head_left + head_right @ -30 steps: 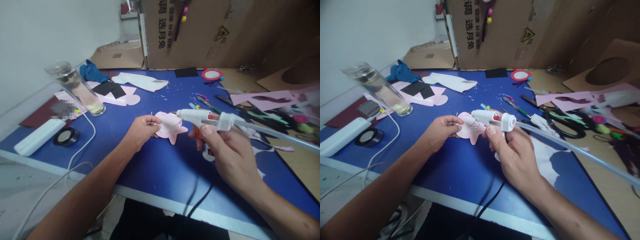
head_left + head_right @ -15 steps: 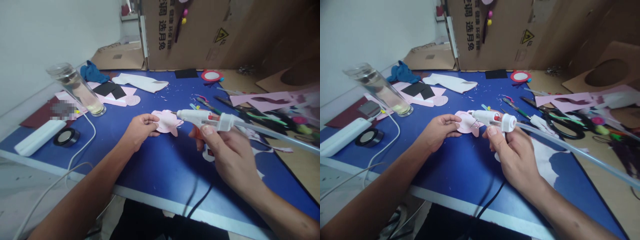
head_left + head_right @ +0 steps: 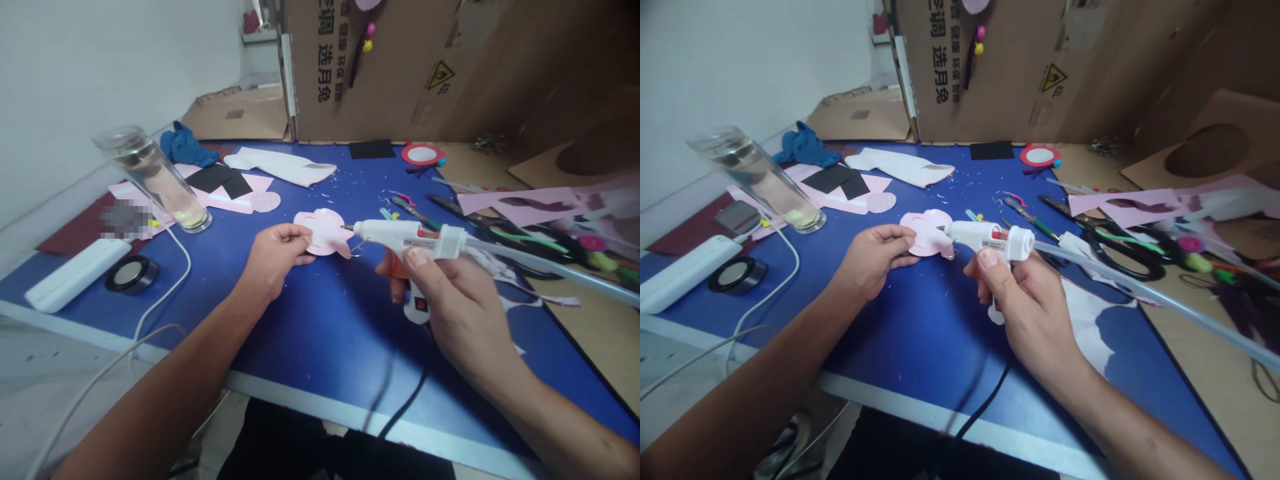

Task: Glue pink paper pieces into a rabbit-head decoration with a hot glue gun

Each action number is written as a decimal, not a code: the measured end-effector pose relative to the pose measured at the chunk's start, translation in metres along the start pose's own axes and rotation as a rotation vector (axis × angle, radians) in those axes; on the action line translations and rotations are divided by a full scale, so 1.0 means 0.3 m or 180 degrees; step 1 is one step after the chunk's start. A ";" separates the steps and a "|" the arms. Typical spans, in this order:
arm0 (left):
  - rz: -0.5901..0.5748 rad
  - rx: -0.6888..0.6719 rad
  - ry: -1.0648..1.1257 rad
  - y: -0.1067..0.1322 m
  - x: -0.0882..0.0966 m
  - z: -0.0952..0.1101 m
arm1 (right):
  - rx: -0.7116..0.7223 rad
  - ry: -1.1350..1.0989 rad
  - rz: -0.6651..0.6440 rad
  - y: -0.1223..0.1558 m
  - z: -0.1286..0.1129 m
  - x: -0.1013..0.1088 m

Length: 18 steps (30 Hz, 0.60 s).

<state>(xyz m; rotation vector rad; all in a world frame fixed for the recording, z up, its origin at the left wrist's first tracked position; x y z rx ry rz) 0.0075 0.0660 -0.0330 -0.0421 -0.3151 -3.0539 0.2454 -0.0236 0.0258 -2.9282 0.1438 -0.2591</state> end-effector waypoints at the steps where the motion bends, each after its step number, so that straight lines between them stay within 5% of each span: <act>1: 0.0116 -0.0076 0.0085 -0.003 0.016 0.013 | -0.0101 -0.0109 -0.0007 -0.003 0.006 0.000; 8: 0.0803 -0.0777 0.0531 -0.008 0.120 0.107 | -0.1126 -0.0876 -0.0258 -0.028 0.138 -0.056; 12: 0.0832 -0.0792 0.0668 -0.014 0.129 0.107 | -0.1775 -0.1445 -0.0651 -0.043 0.208 -0.141; 18: 0.0838 -0.0852 0.0852 -0.011 0.141 0.118 | -0.2224 -0.2065 -0.1000 -0.055 0.206 -0.201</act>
Point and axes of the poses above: each hand's wrist, its own y-axis away from the middle knuckle, its own x-axis out of the back of the hand, z = x × y, the point moved 7 cm from there along -y, towards the middle knuckle, and after that the axes turned 6 degrees about -y, right-handed, at the moved point
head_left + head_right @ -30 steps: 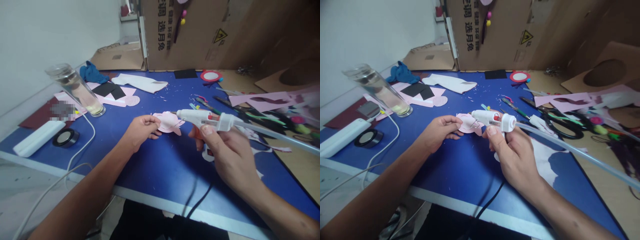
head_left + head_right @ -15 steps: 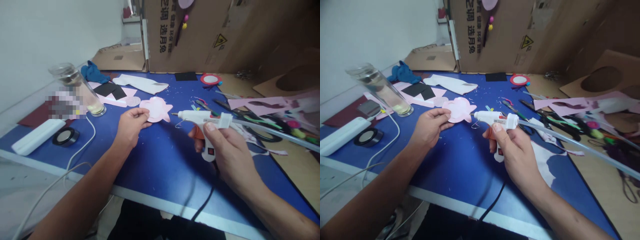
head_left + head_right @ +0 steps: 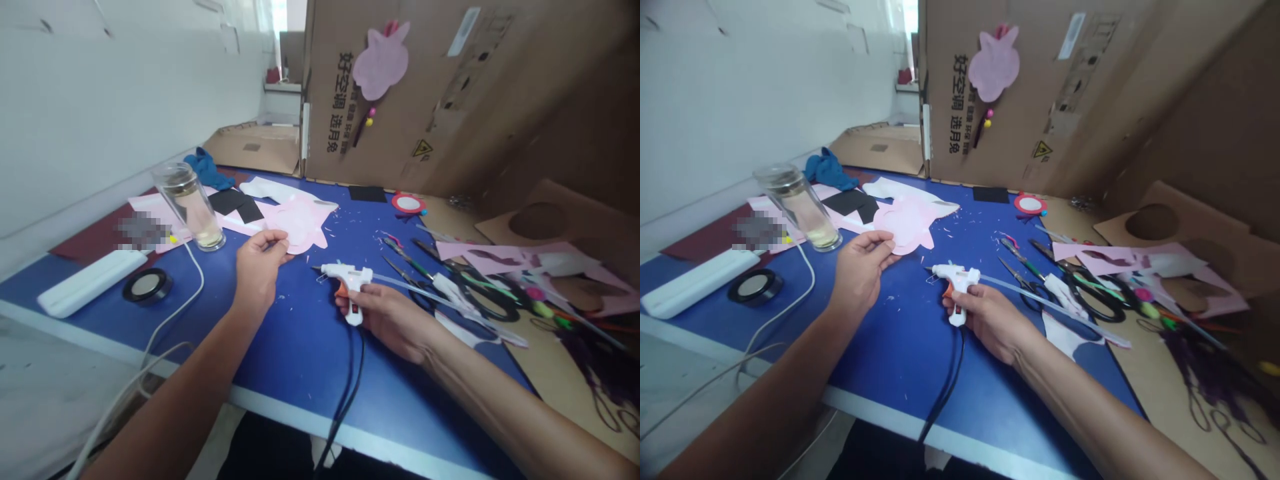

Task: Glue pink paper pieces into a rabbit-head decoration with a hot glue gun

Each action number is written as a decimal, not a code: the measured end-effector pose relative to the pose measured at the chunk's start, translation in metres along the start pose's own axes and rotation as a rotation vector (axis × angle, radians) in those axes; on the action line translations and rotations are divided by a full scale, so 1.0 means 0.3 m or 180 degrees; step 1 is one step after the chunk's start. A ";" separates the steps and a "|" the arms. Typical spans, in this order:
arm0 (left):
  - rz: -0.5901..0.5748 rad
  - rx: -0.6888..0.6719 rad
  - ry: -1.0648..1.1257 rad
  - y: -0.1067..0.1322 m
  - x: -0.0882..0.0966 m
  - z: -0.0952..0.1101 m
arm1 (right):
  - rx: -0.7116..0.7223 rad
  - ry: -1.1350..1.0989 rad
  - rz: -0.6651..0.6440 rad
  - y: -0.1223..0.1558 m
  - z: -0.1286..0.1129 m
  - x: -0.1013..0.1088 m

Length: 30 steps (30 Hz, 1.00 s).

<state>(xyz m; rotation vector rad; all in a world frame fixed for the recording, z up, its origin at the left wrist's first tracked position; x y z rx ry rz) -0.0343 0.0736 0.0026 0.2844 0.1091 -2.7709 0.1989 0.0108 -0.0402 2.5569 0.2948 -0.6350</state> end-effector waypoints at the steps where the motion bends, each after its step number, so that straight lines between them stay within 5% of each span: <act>1: -0.0007 -0.0017 0.0026 0.002 0.001 0.006 | -0.0015 0.0016 -0.0026 0.007 -0.001 -0.004; 6: -0.0055 -0.0041 0.0006 0.016 0.006 0.028 | -0.0098 0.0017 -0.0070 0.058 0.011 -0.005; 16: -0.0052 -0.0104 0.0195 0.022 0.000 0.036 | -0.0414 -0.0489 0.0606 0.151 0.058 0.077; 21: -0.0151 0.0061 0.0369 0.044 -0.034 0.052 | -0.0435 -0.0208 0.0653 0.202 0.071 0.075; 25: -0.0274 0.0199 0.0373 0.077 -0.093 0.060 | 0.0365 0.0100 0.0767 0.181 -0.020 0.041; 30: -0.0425 0.0125 0.0325 0.124 -0.196 0.069 | 0.1491 -0.0365 0.1031 0.106 -0.165 -0.025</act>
Point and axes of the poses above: each hand's wrist, its own y-axis away from the middle knuckle, its own x-axis out of the back of the hand, z = x × y, the point moved 7 cm from there along -y, towards the middle knuckle, and after that the axes turned 6 degrees about -y, right-handed, at the moved point
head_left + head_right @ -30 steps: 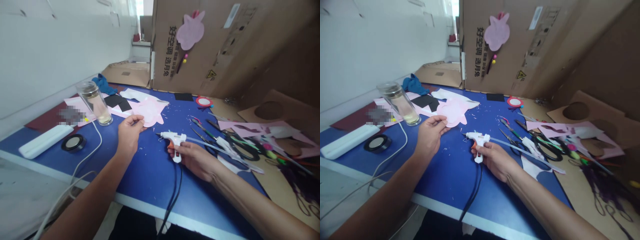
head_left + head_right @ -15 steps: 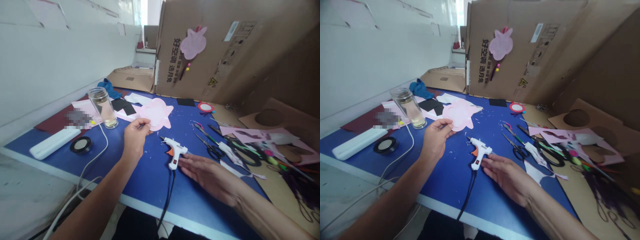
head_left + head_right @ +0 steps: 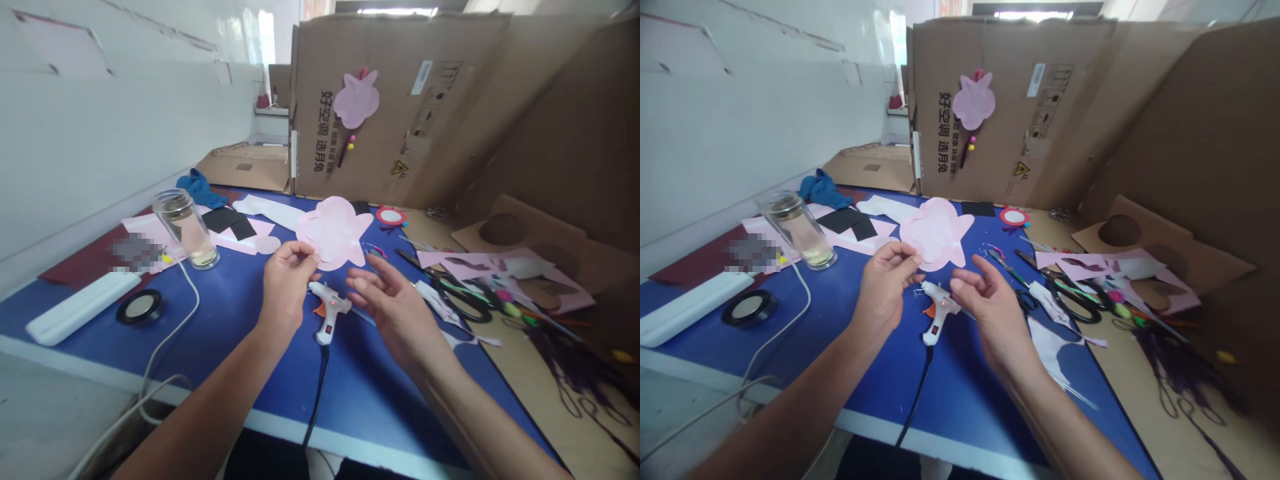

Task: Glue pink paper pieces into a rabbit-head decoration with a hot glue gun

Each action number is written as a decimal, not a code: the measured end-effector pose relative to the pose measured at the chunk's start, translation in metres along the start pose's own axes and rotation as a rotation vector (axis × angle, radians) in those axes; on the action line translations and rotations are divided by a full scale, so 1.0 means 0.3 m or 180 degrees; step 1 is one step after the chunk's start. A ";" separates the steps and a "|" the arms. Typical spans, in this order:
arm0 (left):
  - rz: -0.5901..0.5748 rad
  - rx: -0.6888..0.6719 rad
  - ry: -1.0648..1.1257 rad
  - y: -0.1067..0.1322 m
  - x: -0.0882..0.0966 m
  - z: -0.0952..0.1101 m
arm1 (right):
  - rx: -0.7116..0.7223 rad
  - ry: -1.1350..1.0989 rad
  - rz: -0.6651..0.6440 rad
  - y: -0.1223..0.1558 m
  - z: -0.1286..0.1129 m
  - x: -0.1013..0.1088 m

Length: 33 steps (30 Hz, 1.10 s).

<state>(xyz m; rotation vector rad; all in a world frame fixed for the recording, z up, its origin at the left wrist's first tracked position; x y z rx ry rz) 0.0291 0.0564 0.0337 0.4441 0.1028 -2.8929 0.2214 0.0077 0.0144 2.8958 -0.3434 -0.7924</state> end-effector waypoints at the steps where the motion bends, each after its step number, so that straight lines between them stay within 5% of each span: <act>1: -0.0014 -0.0026 -0.0013 0.006 -0.019 -0.001 | 0.0101 -0.0099 0.0012 -0.018 -0.004 -0.017; 9: -0.0208 0.0087 0.0011 0.034 -0.102 -0.029 | 0.0853 -0.0029 0.0157 -0.090 -0.027 -0.013; 15: -0.1050 0.0717 -0.0311 0.017 -0.157 -0.079 | 0.1089 0.0071 -0.0162 -0.104 -0.072 -0.008; 25: -0.1427 0.1075 -0.0859 -0.011 -0.154 -0.110 | 0.1029 0.0133 -0.0277 -0.145 -0.053 0.024; 33: -0.1179 0.1066 -0.0656 -0.030 -0.119 -0.141 | 0.0901 0.0243 -0.0245 -0.147 -0.046 0.031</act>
Point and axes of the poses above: each hand's wrist, its own y-axis away from the middle knuckle, its own x-axis out of the back of the hand, z = x × y, the point moved 7 cm from there along -y, towards the middle knuckle, and after that the axes turned 6 degrees about -y, right-handed, at the moved point
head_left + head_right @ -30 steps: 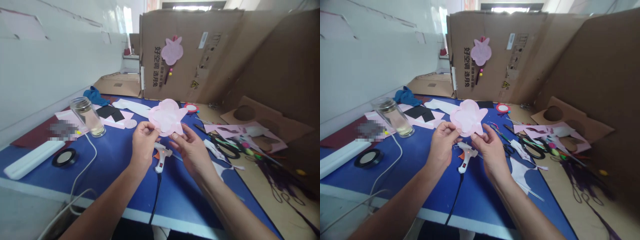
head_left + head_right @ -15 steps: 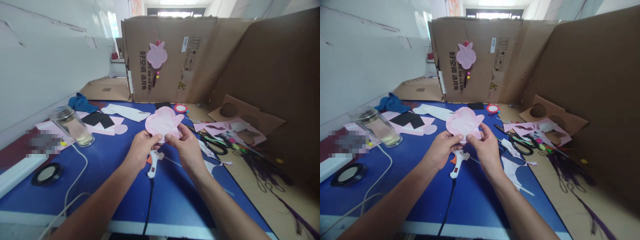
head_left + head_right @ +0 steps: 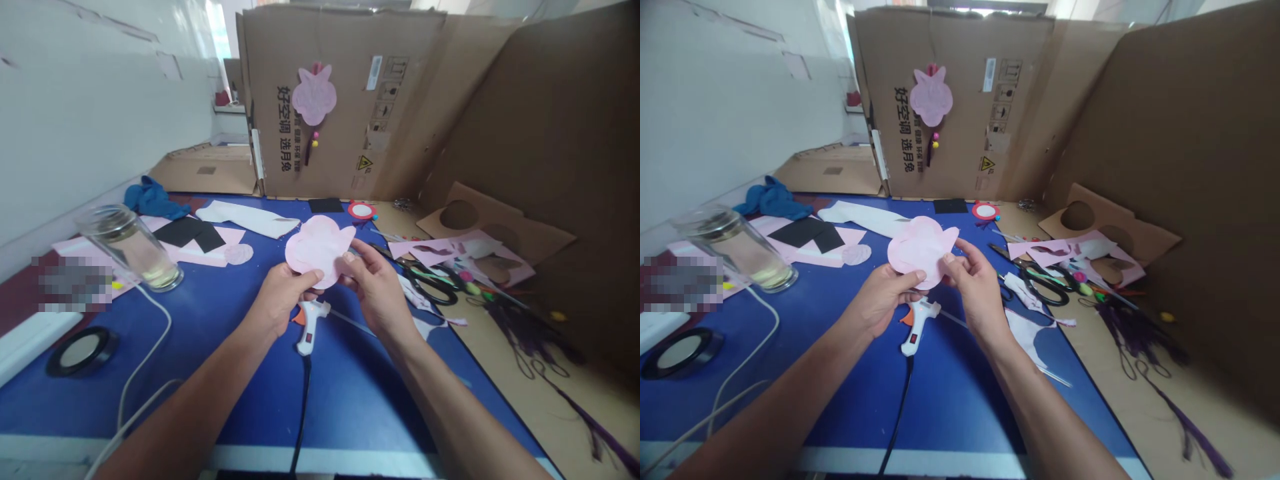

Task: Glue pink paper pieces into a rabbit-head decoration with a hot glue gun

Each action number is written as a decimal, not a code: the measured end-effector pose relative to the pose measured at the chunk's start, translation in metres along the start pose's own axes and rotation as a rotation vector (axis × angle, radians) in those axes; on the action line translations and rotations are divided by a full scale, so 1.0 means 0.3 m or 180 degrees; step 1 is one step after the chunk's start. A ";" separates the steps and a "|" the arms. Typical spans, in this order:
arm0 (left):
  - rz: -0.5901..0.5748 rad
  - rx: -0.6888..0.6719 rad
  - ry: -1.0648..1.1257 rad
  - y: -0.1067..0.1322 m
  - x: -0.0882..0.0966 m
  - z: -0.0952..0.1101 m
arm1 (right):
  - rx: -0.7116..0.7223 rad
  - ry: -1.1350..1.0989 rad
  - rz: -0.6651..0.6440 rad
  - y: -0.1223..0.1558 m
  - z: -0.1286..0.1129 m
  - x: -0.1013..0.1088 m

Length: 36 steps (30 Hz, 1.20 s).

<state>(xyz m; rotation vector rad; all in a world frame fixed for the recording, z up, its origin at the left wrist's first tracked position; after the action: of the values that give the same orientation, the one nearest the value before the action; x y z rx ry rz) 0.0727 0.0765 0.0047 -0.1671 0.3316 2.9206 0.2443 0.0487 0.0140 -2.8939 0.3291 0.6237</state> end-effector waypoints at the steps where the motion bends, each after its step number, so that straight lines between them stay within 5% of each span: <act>1: -0.0015 -0.0014 0.0006 -0.002 0.001 -0.005 | 0.0023 0.0045 -0.0035 0.000 0.000 -0.005; 9: -0.0156 0.0112 0.0199 0.000 0.004 -0.032 | -0.0121 0.0068 -0.0129 -0.007 0.032 -0.017; 18: 0.0323 0.0158 0.0799 -0.010 0.061 -0.041 | -0.0455 -0.0032 -0.0086 0.034 0.071 -0.030; 27: -0.0019 0.0513 0.1220 -0.009 0.023 -0.064 | -0.0501 -0.0182 0.0000 0.036 0.085 -0.049; 36: 0.0035 0.0894 0.1314 0.001 0.009 -0.078 | -0.0481 -0.0149 -0.0027 0.039 0.084 -0.053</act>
<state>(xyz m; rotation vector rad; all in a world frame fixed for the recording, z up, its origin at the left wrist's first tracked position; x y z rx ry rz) 0.0721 0.0713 -0.0182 -0.7262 0.7988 2.7896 0.2175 0.0456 -0.0033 -3.0158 0.2747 0.7444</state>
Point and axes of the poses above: each hand's wrist, its own y-axis away from the middle knuckle, its own x-axis out of the back of the hand, z = x × y, the point moved 7 cm from there along -y, towards the middle knuckle, and after that the axes turned 6 degrees about -y, right-handed, at the moved point
